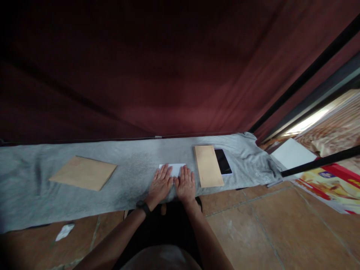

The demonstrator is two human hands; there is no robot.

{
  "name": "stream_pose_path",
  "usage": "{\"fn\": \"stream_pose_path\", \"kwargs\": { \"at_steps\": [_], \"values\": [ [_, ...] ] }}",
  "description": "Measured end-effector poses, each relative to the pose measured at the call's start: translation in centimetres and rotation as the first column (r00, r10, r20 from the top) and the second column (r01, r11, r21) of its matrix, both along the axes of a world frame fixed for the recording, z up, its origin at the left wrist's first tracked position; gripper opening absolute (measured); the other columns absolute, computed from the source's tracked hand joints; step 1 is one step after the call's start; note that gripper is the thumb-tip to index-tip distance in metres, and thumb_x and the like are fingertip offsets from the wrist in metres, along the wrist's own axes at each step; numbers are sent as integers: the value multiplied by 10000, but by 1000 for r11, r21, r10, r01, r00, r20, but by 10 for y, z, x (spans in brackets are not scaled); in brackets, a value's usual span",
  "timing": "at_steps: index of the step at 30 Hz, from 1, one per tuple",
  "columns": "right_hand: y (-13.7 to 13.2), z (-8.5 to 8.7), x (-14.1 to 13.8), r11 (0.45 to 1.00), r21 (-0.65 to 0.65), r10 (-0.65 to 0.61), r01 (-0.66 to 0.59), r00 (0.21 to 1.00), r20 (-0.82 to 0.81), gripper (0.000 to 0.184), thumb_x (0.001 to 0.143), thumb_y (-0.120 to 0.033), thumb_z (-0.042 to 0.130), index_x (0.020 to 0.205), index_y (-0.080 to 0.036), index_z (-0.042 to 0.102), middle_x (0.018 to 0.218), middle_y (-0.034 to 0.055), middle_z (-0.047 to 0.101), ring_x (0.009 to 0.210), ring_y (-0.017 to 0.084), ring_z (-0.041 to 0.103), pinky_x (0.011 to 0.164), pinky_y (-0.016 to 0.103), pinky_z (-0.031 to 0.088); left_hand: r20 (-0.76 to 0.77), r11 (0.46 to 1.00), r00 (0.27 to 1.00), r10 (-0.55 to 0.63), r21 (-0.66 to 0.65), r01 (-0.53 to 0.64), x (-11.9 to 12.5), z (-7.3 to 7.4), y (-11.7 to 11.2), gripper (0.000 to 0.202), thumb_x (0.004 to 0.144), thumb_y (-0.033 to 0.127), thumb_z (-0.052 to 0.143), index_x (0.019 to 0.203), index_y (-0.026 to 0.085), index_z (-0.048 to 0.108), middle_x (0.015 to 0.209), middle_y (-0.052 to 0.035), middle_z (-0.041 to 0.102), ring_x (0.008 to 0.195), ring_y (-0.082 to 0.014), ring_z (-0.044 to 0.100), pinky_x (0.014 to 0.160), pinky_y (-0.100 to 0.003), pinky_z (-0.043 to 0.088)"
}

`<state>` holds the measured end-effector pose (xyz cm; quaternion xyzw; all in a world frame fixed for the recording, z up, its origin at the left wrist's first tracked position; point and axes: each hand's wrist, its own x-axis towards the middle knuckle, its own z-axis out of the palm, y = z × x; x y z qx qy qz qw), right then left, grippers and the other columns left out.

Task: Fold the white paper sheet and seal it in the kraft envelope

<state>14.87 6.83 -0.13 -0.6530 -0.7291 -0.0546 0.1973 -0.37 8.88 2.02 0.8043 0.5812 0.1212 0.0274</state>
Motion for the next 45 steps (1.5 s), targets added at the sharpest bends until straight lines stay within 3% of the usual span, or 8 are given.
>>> {"fn": "stream_pose_path", "kwargs": {
  "at_steps": [7,13,22,30,35,39,45],
  "values": [
    [7,9,-12,997,-51,-58,54,995,-81,544,1023,-286,390,1516,-56,383,1542,205,420,1439,323,387,1189,558,236,-18,991,993,117,65,-115,-18,-12,-6,599,989,323,337,1526,57,366,1587,-158,373,1506,-280,274,1228,-493,224],
    [18,14,-35,982,-111,141,-153,984,-109,495,1038,-355,392,1496,-173,446,1562,110,425,1451,270,382,1182,480,299,-44,994,995,90,61,-87,-18,-7,-7,580,973,245,319,1518,57,382,1601,-153,350,1506,-278,274,1221,-492,232],
    [15,4,3,996,-68,61,-63,998,-28,586,1047,-413,370,1539,-95,352,1565,165,400,1449,295,372,1180,480,283,-12,990,991,134,48,-134,-19,-7,-10,608,988,341,345,1527,59,364,1592,-153,364,1496,-282,297,1221,-487,236],
    [10,-1,8,998,-55,20,-22,999,-37,591,1037,-403,385,1530,-79,360,1556,187,410,1440,306,379,1179,506,267,-16,982,982,188,25,-187,-29,0,-22,667,999,457,345,1546,75,326,1593,-153,362,1499,-281,292,1231,-485,201],
    [32,16,11,984,-162,60,-76,994,-96,490,990,-276,451,1455,-124,482,1497,156,504,1409,277,412,1166,484,278,-17,983,983,182,9,-181,-28,2,-22,671,997,454,354,1545,68,325,1605,-155,338,1508,-287,265,1236,-490,181],
    [62,30,13,953,-263,125,-153,985,-121,432,932,-227,535,1358,-174,582,1373,112,612,1271,221,532,1078,358,384,14,983,983,181,6,-181,-28,3,-22,677,992,459,361,1548,74,319,1603,-158,340,1508,-295,265,1232,-503,184],
    [78,33,14,946,-300,100,-126,990,-101,428,874,-202,592,1301,-213,625,1282,108,630,1154,248,566,1003,357,421,39,984,984,174,38,-176,-28,0,-23,703,995,488,345,1546,53,310,1599,-176,340,1505,-300,272,1231,-509,182]
  ]
}}
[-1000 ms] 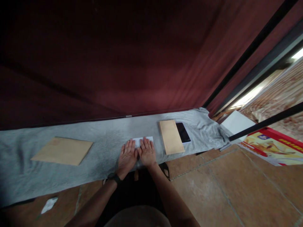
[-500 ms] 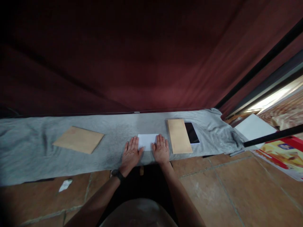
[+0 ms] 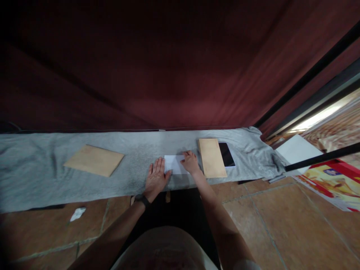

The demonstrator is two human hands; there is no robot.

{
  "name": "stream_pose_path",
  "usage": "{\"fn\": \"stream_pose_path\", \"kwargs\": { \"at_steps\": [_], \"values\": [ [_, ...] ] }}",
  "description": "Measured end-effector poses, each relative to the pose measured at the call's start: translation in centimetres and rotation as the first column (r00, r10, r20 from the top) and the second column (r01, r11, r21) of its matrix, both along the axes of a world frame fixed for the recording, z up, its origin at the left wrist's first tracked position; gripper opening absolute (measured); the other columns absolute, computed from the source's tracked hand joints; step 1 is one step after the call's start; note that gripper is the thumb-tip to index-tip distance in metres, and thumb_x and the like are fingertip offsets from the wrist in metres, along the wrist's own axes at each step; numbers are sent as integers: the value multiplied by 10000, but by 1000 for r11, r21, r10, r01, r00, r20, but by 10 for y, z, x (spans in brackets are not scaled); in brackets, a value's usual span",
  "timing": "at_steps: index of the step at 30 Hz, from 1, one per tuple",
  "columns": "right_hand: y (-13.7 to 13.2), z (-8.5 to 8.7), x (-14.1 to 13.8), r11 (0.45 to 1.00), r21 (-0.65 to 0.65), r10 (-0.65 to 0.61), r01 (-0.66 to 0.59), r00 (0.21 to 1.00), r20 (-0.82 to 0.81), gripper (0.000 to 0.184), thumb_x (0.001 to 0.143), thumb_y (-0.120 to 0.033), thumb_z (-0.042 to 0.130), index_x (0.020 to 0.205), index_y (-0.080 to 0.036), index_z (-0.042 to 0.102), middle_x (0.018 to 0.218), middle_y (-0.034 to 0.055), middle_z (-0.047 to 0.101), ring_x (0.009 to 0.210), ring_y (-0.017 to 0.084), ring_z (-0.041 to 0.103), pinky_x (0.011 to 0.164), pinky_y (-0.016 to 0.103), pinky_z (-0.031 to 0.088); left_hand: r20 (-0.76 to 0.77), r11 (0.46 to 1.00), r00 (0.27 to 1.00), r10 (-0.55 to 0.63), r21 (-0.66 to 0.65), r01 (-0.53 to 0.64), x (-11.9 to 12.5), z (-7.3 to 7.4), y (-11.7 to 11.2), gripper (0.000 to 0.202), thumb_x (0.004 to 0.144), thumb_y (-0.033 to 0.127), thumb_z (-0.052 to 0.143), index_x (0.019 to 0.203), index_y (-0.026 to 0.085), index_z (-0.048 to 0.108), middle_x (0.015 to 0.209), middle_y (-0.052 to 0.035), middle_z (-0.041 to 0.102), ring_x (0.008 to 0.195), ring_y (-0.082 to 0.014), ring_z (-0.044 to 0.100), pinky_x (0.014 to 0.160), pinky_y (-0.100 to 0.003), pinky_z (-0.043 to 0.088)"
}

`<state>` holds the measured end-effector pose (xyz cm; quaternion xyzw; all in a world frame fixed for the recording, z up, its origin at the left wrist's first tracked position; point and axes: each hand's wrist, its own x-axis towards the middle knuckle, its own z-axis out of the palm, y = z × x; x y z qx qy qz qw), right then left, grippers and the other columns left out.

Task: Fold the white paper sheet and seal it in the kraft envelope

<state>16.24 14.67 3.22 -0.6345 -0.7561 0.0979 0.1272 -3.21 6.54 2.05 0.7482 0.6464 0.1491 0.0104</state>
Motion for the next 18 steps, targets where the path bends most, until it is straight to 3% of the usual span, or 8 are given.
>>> {"fn": "stream_pose_path", "kwargs": {
  "at_steps": [12,18],
  "values": [
    [-5,4,2,999,5,36,-35,999,-40,326,846,-106,592,1156,-197,630,1159,93,649,1069,229,584,952,338,446,-6,999,1000,5,36,-5,-2,-4,1,706,993,499,356,1524,34,347,1572,-197,380,1486,-303,319,1221,-501,220],
    [-25,4,12,984,74,174,-164,973,-152,276,896,-100,514,1105,-214,654,1160,69,669,1081,219,600,989,360,452,3,998,1000,-7,58,7,-4,0,-1,696,1003,487,349,1534,39,324,1571,-188,391,1488,-293,316,1225,-487,220]
  ]
}}
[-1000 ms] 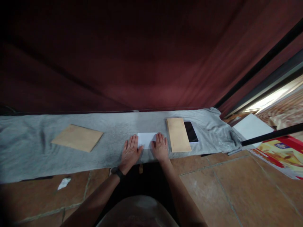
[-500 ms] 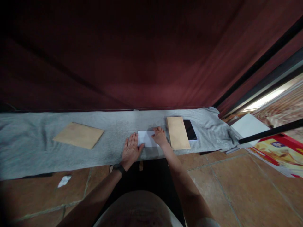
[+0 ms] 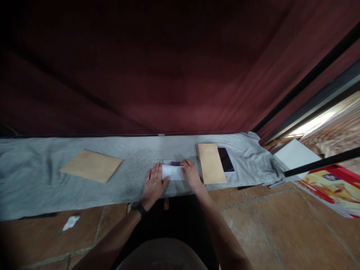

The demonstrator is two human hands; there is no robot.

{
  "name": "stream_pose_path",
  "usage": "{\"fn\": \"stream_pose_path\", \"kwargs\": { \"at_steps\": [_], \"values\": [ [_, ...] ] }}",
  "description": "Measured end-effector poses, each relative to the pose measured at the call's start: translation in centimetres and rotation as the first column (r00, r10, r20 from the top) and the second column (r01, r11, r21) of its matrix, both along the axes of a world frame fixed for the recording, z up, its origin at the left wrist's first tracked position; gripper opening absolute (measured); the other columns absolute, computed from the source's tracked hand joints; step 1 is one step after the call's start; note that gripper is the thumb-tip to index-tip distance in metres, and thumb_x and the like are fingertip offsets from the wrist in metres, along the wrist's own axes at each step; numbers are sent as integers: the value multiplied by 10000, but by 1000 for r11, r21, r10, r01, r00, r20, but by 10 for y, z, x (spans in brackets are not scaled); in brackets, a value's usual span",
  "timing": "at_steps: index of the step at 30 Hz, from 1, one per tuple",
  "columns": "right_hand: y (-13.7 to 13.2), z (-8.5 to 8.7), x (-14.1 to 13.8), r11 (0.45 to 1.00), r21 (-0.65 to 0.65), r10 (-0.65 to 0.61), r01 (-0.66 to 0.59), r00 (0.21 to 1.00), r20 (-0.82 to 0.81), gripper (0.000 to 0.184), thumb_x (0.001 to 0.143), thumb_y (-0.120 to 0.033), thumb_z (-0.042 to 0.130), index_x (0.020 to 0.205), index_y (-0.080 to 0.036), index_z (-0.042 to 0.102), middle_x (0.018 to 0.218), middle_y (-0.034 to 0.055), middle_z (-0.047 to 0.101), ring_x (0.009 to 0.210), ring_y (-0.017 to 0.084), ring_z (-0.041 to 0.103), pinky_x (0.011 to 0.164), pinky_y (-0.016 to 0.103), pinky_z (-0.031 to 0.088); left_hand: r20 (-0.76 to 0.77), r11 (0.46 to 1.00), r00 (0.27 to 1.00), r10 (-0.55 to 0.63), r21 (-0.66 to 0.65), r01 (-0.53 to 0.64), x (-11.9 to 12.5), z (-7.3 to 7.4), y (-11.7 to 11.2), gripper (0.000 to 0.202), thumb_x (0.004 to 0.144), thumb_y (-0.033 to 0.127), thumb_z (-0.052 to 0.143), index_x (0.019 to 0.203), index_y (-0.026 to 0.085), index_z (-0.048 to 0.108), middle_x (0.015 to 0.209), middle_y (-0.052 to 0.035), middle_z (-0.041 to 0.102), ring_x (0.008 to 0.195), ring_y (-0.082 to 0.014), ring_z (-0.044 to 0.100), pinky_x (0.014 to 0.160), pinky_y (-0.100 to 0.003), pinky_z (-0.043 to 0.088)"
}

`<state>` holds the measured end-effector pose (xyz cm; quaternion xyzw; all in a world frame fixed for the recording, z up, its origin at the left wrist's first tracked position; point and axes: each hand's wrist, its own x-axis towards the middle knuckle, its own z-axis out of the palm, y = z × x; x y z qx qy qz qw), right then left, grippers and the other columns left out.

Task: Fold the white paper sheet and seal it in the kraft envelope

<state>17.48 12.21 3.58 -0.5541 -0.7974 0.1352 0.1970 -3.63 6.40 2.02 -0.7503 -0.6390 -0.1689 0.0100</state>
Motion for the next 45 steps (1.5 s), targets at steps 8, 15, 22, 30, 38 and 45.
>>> {"fn": "stream_pose_path", "kwargs": {
  "at_steps": [8,15,22,30,38,45],
  "values": [
    [-14,-6,4,978,124,-160,167,985,-66,466,952,-170,455,1417,-171,492,1427,145,528,1318,256,501,1083,433,435,-3,1000,1000,2,21,-2,0,-4,3,697,997,509,345,1516,44,366,1541,-205,432,1473,-308,346,1214,-506,240],
    [-35,-16,-21,984,151,-97,91,995,37,505,993,-235,449,1493,-170,436,1538,141,451,1418,259,415,1158,479,351,-1,999,1000,12,42,-12,-2,-8,4,716,987,514,354,1530,46,344,1547,-208,421,1464,-317,358,1203,-519,260],
    [-48,-22,-30,985,146,-107,90,988,109,456,1021,-301,459,1465,-202,493,1533,93,473,1425,234,421,1195,452,300,-37,997,996,-75,23,76,10,-6,3,609,1011,390,313,1545,98,343,1594,-162,362,1498,-309,289,1209,-526,252],
    [-30,-17,-19,981,106,-167,161,985,49,449,1011,-251,437,1444,-156,508,1504,113,505,1388,241,451,1152,425,355,-90,978,974,-206,-7,206,19,-14,4,581,1001,380,350,1522,128,402,1597,-160,357,1494,-300,302,1203,-526,264],
    [5,17,-21,959,-19,-275,283,943,188,340,945,-272,550,1259,-176,637,1254,138,642,1166,277,567,1047,426,420,-104,980,974,-200,-1,201,17,-11,4,578,992,384,364,1501,119,429,1584,-158,385,1487,-292,320,1203,-507,278],
    [38,43,-23,951,-185,-181,247,931,316,428,808,-280,701,1214,-156,650,1266,160,639,1172,301,573,1005,460,448,-77,972,970,-230,38,234,14,-10,1,585,1001,412,349,1460,72,474,1551,-194,425,1464,-324,355,1190,-528,298]
  ]
}}
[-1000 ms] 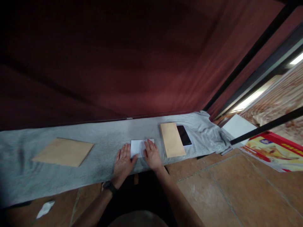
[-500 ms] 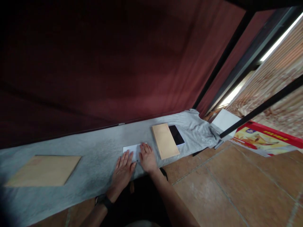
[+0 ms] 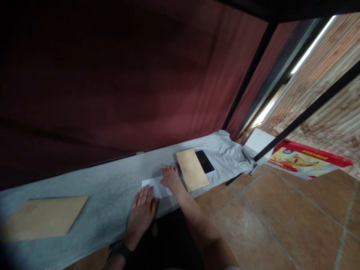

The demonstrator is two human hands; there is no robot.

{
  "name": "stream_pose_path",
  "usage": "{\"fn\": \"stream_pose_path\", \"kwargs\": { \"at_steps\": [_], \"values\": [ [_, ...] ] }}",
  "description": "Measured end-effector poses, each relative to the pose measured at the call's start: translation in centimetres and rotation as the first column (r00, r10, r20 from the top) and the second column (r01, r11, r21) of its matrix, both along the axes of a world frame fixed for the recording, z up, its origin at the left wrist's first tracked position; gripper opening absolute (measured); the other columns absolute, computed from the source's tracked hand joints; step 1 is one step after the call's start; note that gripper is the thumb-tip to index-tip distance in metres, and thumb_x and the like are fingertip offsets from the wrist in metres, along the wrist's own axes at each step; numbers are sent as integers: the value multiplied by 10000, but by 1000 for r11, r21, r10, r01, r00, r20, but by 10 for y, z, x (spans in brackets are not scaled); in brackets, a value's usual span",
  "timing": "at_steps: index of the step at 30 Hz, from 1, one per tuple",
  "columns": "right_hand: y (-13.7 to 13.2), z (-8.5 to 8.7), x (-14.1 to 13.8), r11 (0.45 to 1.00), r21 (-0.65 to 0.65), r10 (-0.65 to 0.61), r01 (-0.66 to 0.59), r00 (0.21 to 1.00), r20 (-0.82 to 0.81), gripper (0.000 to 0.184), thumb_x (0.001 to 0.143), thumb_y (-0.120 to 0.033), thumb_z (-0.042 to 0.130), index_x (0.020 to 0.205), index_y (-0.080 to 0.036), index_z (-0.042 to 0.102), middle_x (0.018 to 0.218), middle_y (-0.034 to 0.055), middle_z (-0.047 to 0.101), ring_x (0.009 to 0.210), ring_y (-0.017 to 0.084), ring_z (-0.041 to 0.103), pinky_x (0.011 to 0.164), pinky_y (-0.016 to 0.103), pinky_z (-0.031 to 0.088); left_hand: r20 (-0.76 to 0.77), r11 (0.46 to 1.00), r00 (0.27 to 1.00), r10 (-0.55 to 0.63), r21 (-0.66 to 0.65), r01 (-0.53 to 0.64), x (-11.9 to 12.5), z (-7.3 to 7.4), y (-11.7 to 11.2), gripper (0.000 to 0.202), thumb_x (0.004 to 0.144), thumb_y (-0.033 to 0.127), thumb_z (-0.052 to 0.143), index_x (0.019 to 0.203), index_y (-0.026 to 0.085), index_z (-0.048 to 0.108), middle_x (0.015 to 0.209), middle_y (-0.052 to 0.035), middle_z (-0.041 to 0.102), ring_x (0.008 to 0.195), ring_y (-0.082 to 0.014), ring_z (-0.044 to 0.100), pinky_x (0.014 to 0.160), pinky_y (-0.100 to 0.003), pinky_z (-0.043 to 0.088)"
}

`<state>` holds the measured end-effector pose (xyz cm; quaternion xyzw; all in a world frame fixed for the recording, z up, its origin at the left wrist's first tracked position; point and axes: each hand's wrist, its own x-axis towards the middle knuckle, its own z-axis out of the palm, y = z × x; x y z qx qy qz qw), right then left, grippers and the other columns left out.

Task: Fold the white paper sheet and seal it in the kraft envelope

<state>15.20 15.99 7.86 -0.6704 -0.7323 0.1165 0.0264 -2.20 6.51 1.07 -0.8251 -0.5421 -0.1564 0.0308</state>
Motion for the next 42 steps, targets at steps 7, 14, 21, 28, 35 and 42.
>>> {"fn": "stream_pose_path", "kwargs": {
  "at_steps": [7,14,21,28,35,42],
  "values": [
    [5,11,-1,998,-38,51,-54,995,-89,216,835,-234,702,1051,-224,710,1176,75,707,1096,238,650,909,333,507,280,1000,960,4,10,-8,-2,4,-4,640,1020,422,352,1557,81,286,1597,-187,349,1490,-304,304,1200,-505,305],
    [-27,21,-3,937,335,221,-101,913,-342,228,960,-109,497,1122,-206,625,1169,32,688,1161,161,600,1107,323,383,717,957,669,198,7,-290,-21,17,1,668,1025,403,379,1602,172,135,1653,-153,211,1525,-273,207,1238,-489,216],
    [-85,-49,6,902,365,361,-229,866,-347,386,817,-2,529,1138,-186,640,1260,94,664,1284,210,540,1187,455,328,539,965,812,225,-10,-261,-25,14,0,567,1008,364,397,1535,162,342,1664,-151,176,1534,-302,175,1214,-516,272],
    [-102,-63,1,858,425,399,-288,895,-199,359,917,-127,572,1266,-174,642,1351,111,640,1275,225,573,1144,425,419,84,992,991,100,-82,-93,8,2,-8,509,1002,329,394,1445,96,489,1582,-204,370,1495,-337,288,1183,-565,298],
    [-99,-60,-9,816,516,366,-260,924,-113,352,932,-112,570,1267,-170,662,1344,106,653,1245,227,602,1114,404,454,-47,996,996,-73,-51,71,-14,21,-3,543,940,136,388,1478,144,461,1584,-115,394,1516,-279,247,1233,-574,177],
    [-106,-65,-14,799,545,376,-254,918,-123,327,943,-102,559,1238,-177,677,1301,90,682,1192,215,631,1098,391,458,-82,978,977,-198,-81,192,-36,25,17,696,844,-3,368,1483,257,461,1582,-30,413,1509,-230,273,1240,-552,186]
  ]
}}
